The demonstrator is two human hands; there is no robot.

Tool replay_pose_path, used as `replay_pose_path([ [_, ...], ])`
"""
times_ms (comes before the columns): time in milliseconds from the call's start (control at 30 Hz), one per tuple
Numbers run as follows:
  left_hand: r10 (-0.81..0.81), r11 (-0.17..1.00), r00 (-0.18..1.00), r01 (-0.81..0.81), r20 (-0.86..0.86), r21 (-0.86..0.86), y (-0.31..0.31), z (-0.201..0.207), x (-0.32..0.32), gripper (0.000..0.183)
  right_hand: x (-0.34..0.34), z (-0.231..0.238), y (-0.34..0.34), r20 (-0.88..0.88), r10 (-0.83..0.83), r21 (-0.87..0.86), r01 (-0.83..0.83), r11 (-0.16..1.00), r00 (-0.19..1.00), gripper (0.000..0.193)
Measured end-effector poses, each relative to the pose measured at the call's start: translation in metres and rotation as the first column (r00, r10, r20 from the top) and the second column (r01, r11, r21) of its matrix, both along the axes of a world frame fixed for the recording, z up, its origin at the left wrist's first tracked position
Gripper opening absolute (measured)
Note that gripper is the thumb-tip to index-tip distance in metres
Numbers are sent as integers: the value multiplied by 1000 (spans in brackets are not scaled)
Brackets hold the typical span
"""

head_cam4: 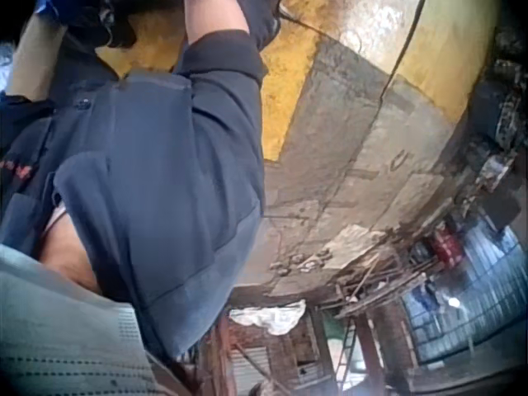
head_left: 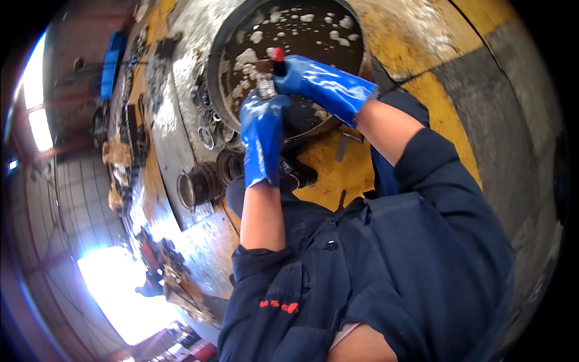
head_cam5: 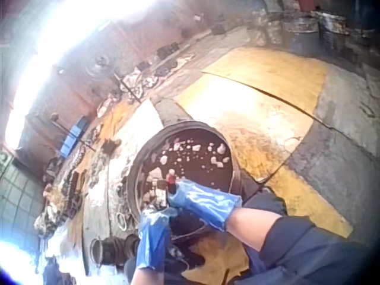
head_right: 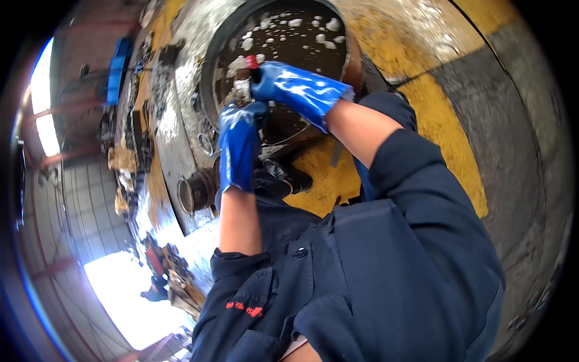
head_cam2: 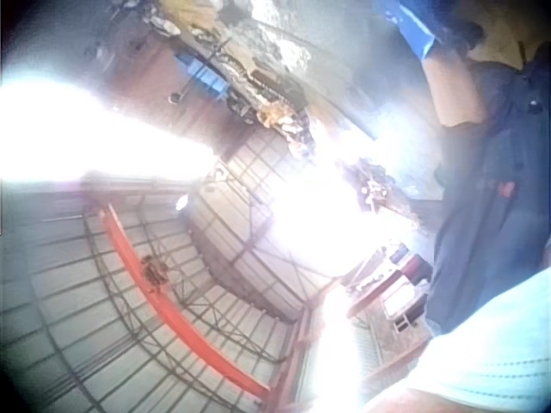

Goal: The person cleans curved metal parts by scrubbing them with a brush in a basin of liquid and setting them on the floor.

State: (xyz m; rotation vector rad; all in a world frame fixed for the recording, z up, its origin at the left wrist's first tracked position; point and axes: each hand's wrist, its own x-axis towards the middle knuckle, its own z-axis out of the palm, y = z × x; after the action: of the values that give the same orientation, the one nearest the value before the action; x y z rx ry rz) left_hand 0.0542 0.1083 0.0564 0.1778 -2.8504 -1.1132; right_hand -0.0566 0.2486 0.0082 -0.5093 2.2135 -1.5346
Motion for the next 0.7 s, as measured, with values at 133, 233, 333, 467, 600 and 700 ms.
replay_pose_path([
  [133, 113, 944, 987, -143, 118, 298, 11, 8, 3, 22, 0, -10, -9, -40, -44, -75, 41, 996, 998, 46],
  [233, -141, 990, 989, 141, -51, -5, -9, -5, 9, 32, 1, -10, -14, -70, -27, -52, 24, 998, 997, 48],
  [333, -281, 928, 960, 269, -10, -257, -17, -1, 7, 37, 0, -15, -17, -94, -42, -46, 38, 998, 995, 41],
  [467, -307, 901, 952, 292, 5, -321, -24, -9, 3, 36, 2, -12, -16, -64, -57, 3, 57, 998, 996, 37],
  [600, -439, 747, 898, 354, -18, -562, -1, 13, 7, 31, 2, -7, -15, -90, -64, -7, 64, 998, 994, 35],
  [700, -467, 717, 884, 391, 19, -577, -9, 8, 4, 27, 1, -2, -11, -58, -39, 15, 39, 999, 998, 35],
])
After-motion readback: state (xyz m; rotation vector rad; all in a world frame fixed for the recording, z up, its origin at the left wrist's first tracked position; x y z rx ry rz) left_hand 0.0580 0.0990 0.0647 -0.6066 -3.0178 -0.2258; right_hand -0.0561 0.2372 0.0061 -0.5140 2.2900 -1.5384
